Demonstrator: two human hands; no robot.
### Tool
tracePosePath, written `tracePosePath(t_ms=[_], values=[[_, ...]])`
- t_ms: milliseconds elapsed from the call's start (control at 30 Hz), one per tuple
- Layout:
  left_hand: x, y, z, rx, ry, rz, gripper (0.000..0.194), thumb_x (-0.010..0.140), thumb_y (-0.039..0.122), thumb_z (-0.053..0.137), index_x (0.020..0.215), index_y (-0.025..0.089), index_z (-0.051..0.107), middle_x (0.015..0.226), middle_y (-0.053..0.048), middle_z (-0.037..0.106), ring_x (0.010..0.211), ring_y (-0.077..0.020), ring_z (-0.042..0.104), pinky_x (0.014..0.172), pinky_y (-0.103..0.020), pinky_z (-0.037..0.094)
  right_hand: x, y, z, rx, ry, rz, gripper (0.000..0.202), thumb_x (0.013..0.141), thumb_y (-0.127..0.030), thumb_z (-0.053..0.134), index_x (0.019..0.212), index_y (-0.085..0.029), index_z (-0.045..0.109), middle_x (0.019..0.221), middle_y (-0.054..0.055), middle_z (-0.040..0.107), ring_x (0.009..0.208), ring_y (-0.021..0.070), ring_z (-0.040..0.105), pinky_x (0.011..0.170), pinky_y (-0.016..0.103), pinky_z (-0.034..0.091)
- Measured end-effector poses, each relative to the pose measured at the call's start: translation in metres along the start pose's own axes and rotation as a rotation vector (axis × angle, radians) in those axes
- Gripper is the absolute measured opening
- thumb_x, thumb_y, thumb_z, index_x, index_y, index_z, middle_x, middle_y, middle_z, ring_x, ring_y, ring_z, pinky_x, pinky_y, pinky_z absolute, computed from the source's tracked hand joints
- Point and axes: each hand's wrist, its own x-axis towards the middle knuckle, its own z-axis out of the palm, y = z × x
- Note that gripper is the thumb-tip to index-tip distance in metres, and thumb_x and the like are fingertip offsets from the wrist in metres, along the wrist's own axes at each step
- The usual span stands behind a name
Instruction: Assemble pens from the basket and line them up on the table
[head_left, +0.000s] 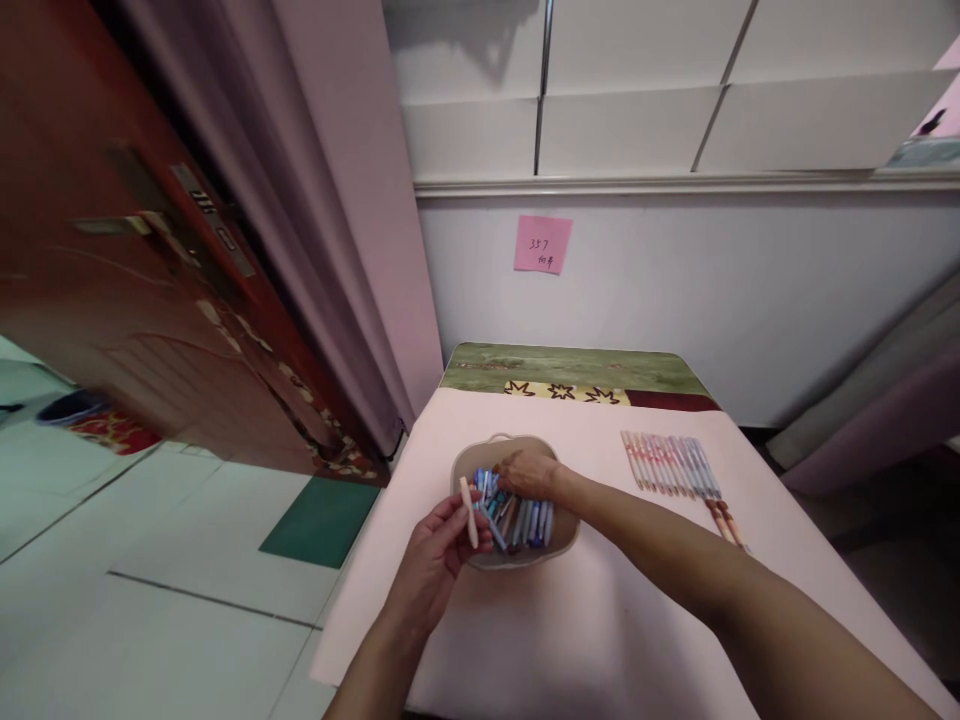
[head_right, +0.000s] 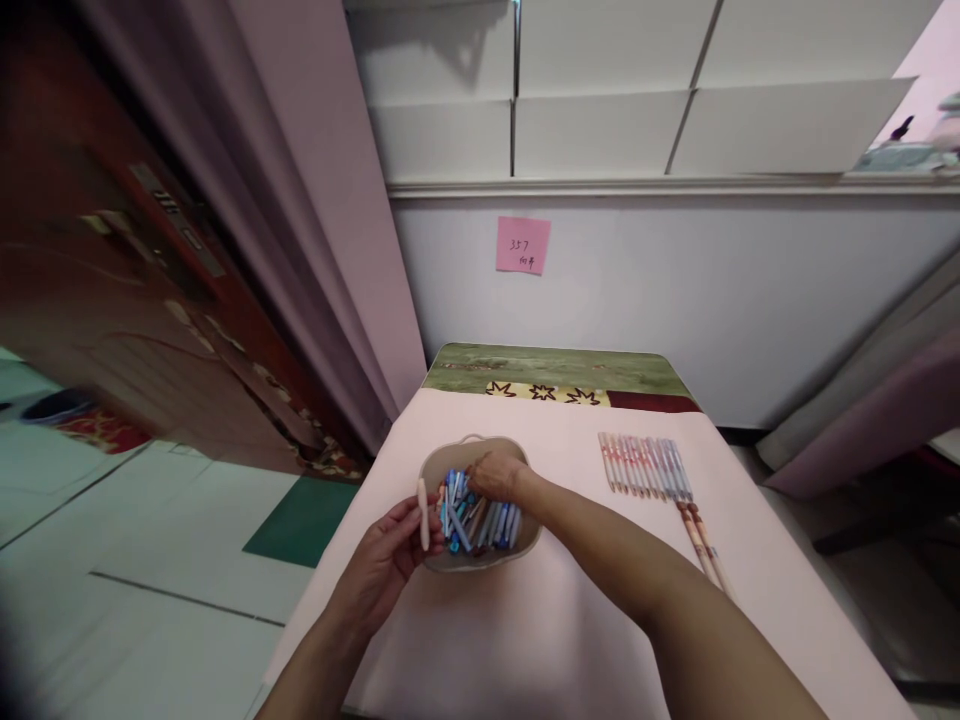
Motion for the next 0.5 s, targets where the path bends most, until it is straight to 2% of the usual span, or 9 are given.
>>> tracePosePath(t_ms=[100,233,333,433,500], values=[[-0.002,0.005,-0.002,-0.001,0.078,0.072,0.035,0.068,0.028,0.077,0.098,0.014,0.065,0.073,-0.003,0.069,0.061,-0.0123,0.063,0.060,-0.023,0.054,-0.003,0.003,0.002,-0.066,-0.038,-0.120,0.020,0.091,-0.016,0.048,0.092,-0.014,0.068,0.092,0.009,0.072,0.086,0.0178,0.065,0.082,0.030,0.045],[-0.006,0.009,-0.003,0.013,0.133,0.116,0.032,0.065,0.026,0.079,0.090,0.013,0.064,0.075,-0.004,0.069,0.063,-0.0128,0.063,0.063,-0.024,0.054,-0.001,0.005,0.001,-0.136,-0.054,-0.201,0.020,0.090,-0.014,0.048,0.084,-0.010,0.067,0.087,0.011,0.072,0.079,0.0186,0.064,0.076,0.030,0.045],[-0.008,0.008,-0.004,0.054,0.136,0.146,0.030,0.067,0.028,0.078,0.089,0.013,0.064,0.076,-0.003,0.068,0.064,-0.0128,0.063,0.065,-0.025,0.053,-0.005,0.008,-0.006,-0.164,-0.022,-0.220,0.024,0.093,-0.014,0.041,0.093,-0.009,0.065,0.085,0.011,0.071,0.077,0.0192,0.063,0.076,0.033,0.044],[-0.007,0.005,-0.005,0.139,0.129,0.192,0.029,0.069,0.031,0.076,0.089,0.014,0.065,0.073,-0.002,0.067,0.064,-0.0122,0.062,0.064,-0.024,0.052,-0.023,0.012,-0.020,-0.175,0.020,-0.220,0.027,0.093,-0.012,0.037,0.107,-0.009,0.060,0.078,0.010,0.070,0.074,0.0194,0.063,0.081,0.036,0.043],[-0.005,0.001,-0.002,0.204,0.120,0.208,0.029,0.068,0.032,0.077,0.089,0.015,0.065,0.073,-0.001,0.067,0.064,-0.0120,0.061,0.064,-0.024,0.051,-0.043,0.014,-0.032,-0.139,0.080,-0.207,0.025,0.093,-0.015,0.040,0.106,-0.012,0.060,0.084,0.010,0.070,0.079,0.0196,0.063,0.083,0.036,0.042]])
